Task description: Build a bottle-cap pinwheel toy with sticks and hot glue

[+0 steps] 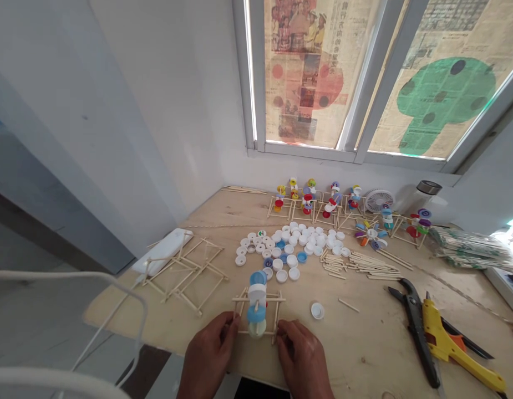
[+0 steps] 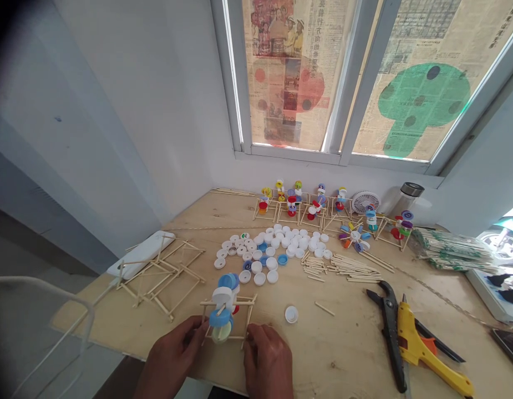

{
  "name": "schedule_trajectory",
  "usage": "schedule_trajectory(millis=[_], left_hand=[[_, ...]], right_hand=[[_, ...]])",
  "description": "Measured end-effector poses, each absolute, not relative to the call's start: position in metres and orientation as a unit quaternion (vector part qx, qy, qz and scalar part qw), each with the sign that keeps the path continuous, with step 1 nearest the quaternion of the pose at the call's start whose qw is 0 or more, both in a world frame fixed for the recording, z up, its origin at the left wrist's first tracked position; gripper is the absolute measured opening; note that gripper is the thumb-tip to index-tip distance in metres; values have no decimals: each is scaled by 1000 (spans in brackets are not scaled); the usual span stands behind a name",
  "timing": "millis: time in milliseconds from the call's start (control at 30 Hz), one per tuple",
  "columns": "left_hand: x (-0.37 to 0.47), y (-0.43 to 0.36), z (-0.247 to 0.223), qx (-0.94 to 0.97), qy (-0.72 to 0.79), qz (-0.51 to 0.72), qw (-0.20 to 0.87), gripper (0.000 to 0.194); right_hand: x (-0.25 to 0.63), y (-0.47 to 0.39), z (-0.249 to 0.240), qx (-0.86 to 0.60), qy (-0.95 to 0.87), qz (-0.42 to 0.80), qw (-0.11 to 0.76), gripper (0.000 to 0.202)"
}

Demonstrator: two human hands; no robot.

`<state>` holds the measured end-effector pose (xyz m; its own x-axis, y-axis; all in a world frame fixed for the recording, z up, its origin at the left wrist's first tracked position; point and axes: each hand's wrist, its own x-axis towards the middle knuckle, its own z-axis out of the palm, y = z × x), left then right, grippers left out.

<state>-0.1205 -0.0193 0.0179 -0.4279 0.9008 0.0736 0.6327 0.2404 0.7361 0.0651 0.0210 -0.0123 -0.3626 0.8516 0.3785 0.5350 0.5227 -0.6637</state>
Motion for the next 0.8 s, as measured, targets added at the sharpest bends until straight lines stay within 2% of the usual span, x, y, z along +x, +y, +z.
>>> schedule_trajectory(millis=[467,800], left_hand=[[-117,-23,19,504,760,368,183,26],[-110,-22,23,517,759,353,178,30]], right_hand=[[68,18,-7,-443,-785,234,364,21],[77,20,-4,-434,-805,190,356,23]])
